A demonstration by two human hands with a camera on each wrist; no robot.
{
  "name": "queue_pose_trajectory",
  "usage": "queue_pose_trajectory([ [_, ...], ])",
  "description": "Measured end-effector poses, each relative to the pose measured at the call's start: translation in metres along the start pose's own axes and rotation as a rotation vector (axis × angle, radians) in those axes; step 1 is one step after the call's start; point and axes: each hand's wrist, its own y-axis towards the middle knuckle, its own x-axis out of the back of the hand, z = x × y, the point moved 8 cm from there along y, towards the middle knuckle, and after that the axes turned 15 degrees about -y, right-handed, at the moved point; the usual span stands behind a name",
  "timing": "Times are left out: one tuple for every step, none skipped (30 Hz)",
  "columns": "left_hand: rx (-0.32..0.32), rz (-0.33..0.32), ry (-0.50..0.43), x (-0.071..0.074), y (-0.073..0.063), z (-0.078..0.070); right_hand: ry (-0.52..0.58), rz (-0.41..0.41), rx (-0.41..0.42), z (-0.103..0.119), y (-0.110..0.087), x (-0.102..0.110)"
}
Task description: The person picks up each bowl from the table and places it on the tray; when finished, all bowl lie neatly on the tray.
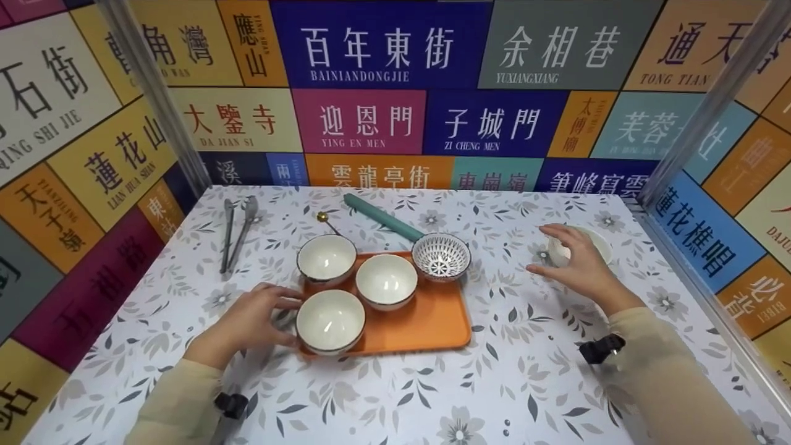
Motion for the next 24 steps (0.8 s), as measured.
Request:
queue_pose_trajectory([
  [0.007, 0.0, -0.002, 0.0, 0.0, 0.0, 0.0, -0.002, -0.02, -0.006, -0.001, 0.004],
  [0.014, 0.0, -0.004, 0.0, 0.0, 0.001, -0.003, -0.008, -0.037, -0.012, -0.002, 0.007],
  [0.02, 0.0, -0.005, 0.0, 0.0, 0.001, -0.004, -0.012, -0.055, -0.018, -0.003, 0.011],
  [0.023, 0.0, -0.005, 0.0, 0.001, 0.001, -0.002, -0.014, -0.074, -0.024, -0.003, 0.015],
  [0.021, -0.001, -0.003, 0.0, 0.001, 0.0, -0.001, -0.015, -0.094, -0.03, -0.004, 0.018],
  [0.014, -0.002, -0.002, 0.0, 0.0, 0.0, 0.002, -0.017, -0.112, -0.036, -0.004, 0.021],
  [0.004, -0.002, 0.002, 0.0, 0.0, -0.001, -0.001, -0.019, -0.126, -0.042, -0.004, 0.024],
  [-0.005, -0.001, 0.004, 0.0, 0.0, -0.001, -0.015, -0.016, -0.137, -0.047, -0.004, 0.026],
  [-0.012, -0.002, 0.007, 0.0, 0.0, -0.001, -0.027, -0.011, -0.148, -0.051, -0.004, 0.028],
  [-0.019, -0.004, 0.009, 0.0, 0.0, -0.002, -0.042, -0.006, -0.159, -0.056, -0.004, 0.029],
  [-0.025, -0.005, 0.01, 0.0, 0.0, -0.002, -0.056, -0.001, -0.167, -0.061, -0.004, 0.03],
  [-0.025, -0.006, 0.009, 0.0, 0.001, -0.002, -0.066, 0.004, -0.173, -0.065, -0.004, 0.031],
  [-0.023, -0.008, 0.007, 0.001, 0.001, -0.002, -0.074, 0.009, -0.181, -0.069, -0.004, 0.031],
  [-0.02, -0.009, 0.005, 0.001, 0.002, -0.002, -0.08, 0.013, -0.188, -0.073, -0.005, 0.032],
  [-0.018, -0.009, 0.004, 0.001, 0.002, -0.002, -0.087, 0.018, -0.195, -0.077, -0.005, 0.031],
  [-0.014, -0.008, 0.002, 0.001, 0.002, -0.001, -0.094, 0.026, -0.203, -0.081, -0.005, 0.031],
  [-0.009, -0.007, -0.001, 0.001, 0.003, -0.001, -0.097, 0.037, -0.213, -0.085, -0.005, 0.03],
  [-0.004, -0.005, -0.003, 0.001, 0.003, -0.001, -0.104, 0.051, -0.223, -0.088, -0.006, 0.029],
  [0.003, -0.003, -0.005, 0.001, 0.003, 0.0, -0.111, 0.07, -0.231, -0.091, -0.006, 0.027],
  [0.008, -0.001, -0.005, 0.0, 0.003, 0.0, -0.116, 0.088, -0.234, -0.093, -0.006, 0.025],
  [0.012, 0.0, -0.006, 0.0, 0.002, 0.0, -0.119, 0.107, -0.238, -0.095, -0.005, 0.024],
  [0.017, 0.001, -0.008, 0.0, 0.002, 0.001, -0.114, 0.124, -0.241, -0.097, -0.005, 0.022],
  [0.019, 0.001, -0.008, 0.0, 0.002, 0.001, -0.107, 0.139, -0.24, -0.098, -0.005, 0.02],
  [0.02, 0.003, -0.008, 0.0, 0.002, 0.0, -0.101, 0.152, -0.241, -0.099, -0.005, 0.019],
])
